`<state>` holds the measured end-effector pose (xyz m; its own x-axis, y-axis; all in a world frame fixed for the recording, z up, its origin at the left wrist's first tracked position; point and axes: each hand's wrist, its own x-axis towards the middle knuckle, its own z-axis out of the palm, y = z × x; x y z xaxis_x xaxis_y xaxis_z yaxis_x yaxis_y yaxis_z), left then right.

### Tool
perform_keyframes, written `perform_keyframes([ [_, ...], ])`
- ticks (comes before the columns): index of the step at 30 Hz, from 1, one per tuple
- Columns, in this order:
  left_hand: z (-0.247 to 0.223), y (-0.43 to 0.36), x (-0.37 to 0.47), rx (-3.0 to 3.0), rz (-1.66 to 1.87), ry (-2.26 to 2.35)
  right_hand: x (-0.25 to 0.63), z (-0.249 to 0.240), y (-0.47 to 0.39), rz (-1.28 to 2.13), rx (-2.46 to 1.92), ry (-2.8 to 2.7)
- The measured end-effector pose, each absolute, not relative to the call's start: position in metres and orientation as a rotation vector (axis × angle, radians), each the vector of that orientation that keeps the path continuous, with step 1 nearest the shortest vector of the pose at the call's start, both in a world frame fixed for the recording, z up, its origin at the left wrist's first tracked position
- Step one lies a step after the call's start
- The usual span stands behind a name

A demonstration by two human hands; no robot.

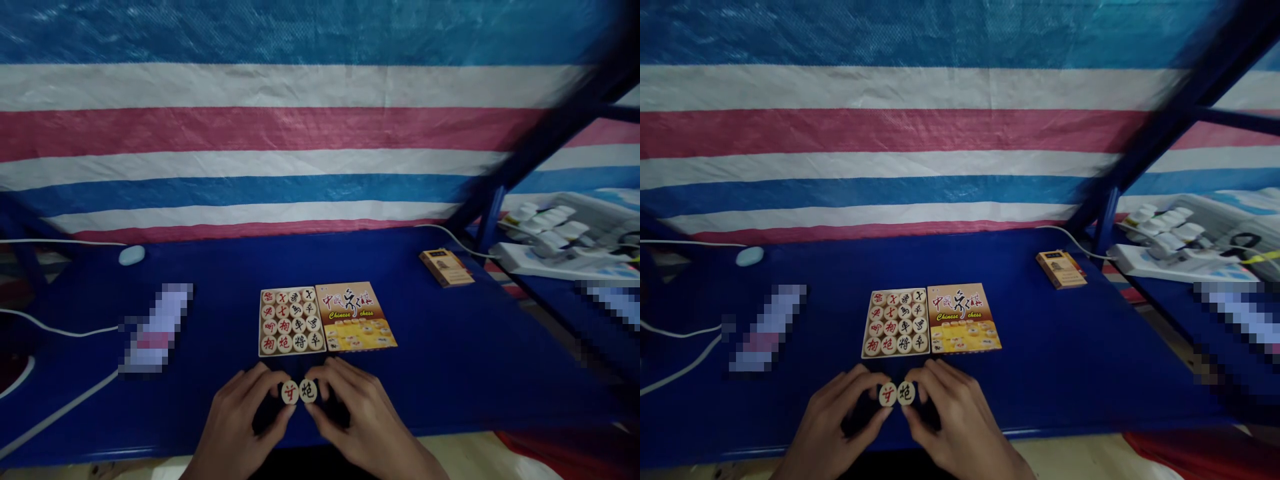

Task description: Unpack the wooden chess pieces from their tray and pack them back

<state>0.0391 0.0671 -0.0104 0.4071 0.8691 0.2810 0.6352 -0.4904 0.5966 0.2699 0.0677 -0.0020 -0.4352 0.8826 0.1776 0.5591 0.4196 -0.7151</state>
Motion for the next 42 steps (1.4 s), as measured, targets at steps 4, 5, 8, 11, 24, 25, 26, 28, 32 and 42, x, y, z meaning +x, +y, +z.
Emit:
perform_keyframes([
  [4, 0.002, 0.068, 0.043, 2.198, 0.979, 1.228, 0.269, 0.008, 0.071, 0.77, -1.15, -2.054],
  [5, 0.005, 0.07, 0.045, 2.174, 1.028, 1.227, 0.268, 0.009, 0.074, 0.739, -1.137, -2.039],
  [8, 0.005, 0.075, 0.048, 2.115, 1.149, 1.259, 0.264, 0.005, 0.081, 0.625, -1.102, -1.975],
  [11, 0.0, 0.078, 0.05, 2.114, 1.186, 1.283, 0.26, -0.004, 0.084, 0.561, -1.078, -1.945],
  [24, -0.005, 0.08, 0.047, 2.109, 1.162, 1.294, 0.259, -0.009, 0.085, 0.592, -1.099, -1.88],
  [25, -0.006, 0.08, 0.047, 2.106, 1.162, 1.308, 0.259, -0.009, 0.086, 0.599, -1.1, -1.878],
  [26, -0.006, 0.08, 0.047, 2.103, 1.164, 1.324, 0.259, -0.009, 0.086, 0.603, -1.1, -1.877],
  [28, -0.006, 0.08, 0.047, 2.099, 1.172, 1.349, 0.259, -0.01, 0.087, 0.609, -1.101, -1.876],
  [32, -0.004, 0.081, 0.048, 2.09, 1.211, 1.329, 0.258, -0.01, 0.087, 0.602, -1.089, -1.874],
  [42, -0.001, 0.084, 0.05, 2.065, 1.212, 1.307, 0.26, -0.011, 0.088, 0.584, -1.091, -1.856],
])
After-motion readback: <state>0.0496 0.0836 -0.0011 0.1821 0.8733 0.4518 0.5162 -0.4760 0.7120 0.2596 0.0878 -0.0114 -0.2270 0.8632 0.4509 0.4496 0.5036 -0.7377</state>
